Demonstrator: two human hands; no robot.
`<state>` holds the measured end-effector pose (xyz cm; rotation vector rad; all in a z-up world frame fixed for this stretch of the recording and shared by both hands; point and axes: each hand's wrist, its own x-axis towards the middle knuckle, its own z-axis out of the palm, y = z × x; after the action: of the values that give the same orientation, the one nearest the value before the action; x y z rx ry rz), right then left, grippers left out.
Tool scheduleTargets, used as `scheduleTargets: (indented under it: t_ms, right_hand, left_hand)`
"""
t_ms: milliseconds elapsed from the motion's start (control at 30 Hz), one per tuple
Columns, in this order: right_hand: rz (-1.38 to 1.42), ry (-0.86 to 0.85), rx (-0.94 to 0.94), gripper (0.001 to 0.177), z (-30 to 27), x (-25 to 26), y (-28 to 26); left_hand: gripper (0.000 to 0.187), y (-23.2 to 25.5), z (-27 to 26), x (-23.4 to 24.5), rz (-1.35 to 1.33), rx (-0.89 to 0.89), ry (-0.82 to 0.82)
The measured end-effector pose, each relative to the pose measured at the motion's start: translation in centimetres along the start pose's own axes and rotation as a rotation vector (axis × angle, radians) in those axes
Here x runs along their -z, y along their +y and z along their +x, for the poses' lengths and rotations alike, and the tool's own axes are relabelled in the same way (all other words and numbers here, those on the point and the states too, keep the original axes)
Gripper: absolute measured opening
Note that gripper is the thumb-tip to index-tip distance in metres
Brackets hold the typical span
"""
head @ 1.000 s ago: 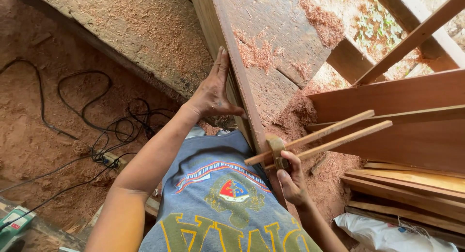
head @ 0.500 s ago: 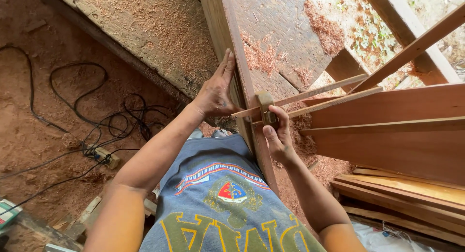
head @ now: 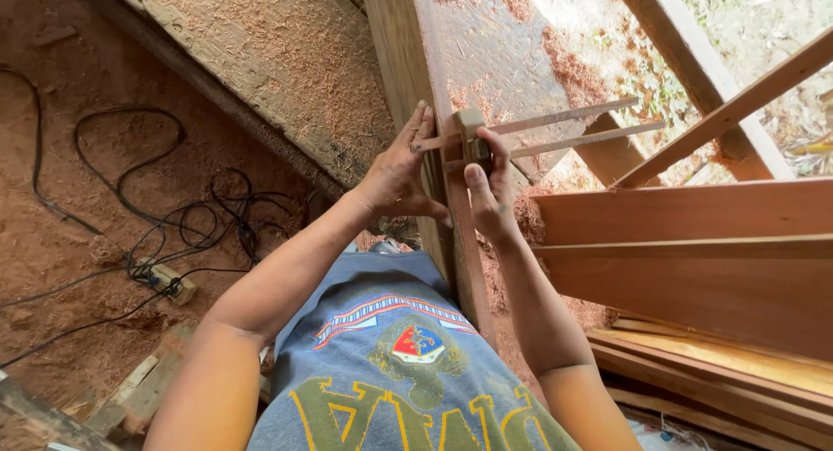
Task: Measuring a wooden plank with a tape measure and marking it using a pen and a marking gauge.
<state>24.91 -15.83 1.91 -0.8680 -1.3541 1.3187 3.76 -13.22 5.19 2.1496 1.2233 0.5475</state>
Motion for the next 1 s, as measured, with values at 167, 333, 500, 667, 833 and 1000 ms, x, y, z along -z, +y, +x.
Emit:
scheduleTargets:
  t_ms: [167, 333, 500, 667, 833, 1000]
  right_hand:
    - [-0.036, -0.006, 0.017, 0.052, 2.7, -0.3, 0.5]
    - [-0.024, -0.015, 0.025, 0.052, 4.6, -0.8, 0.9]
    - [0.023, 0.001, -0.008, 0.052, 6.2, -1.1, 1.1]
    - [-0.02, -0.011, 0.003, 0.051, 6.7, -1.3, 0.5]
    - [-0.083, -0.01, 0.067, 0.048, 11.0, -1.6, 1.1]
    - [-0.052, -0.044, 0.073, 0.046, 13.1, -1.6, 2.1]
  left_hand:
    - [0.151, -1.2, -0.4, -0.6, -0.2, -0.081, 0.118]
    - [0.159, -0.7, -0.6, -0.1, -0.208, -0.035, 0.095]
    - [0.165, -1.2, -0.7, -0.4, -0.18, -0.07, 0.109]
    - [0.164, -0.9, -0.6, -0.1, -0.206, 0.016, 0.046]
    - [0.162, -1.3, -0.4, -0.6, -0.149, -0.037, 0.05]
    - [0.162, -0.3, -0.4, -1.7, -0.187, 0.049, 0.024]
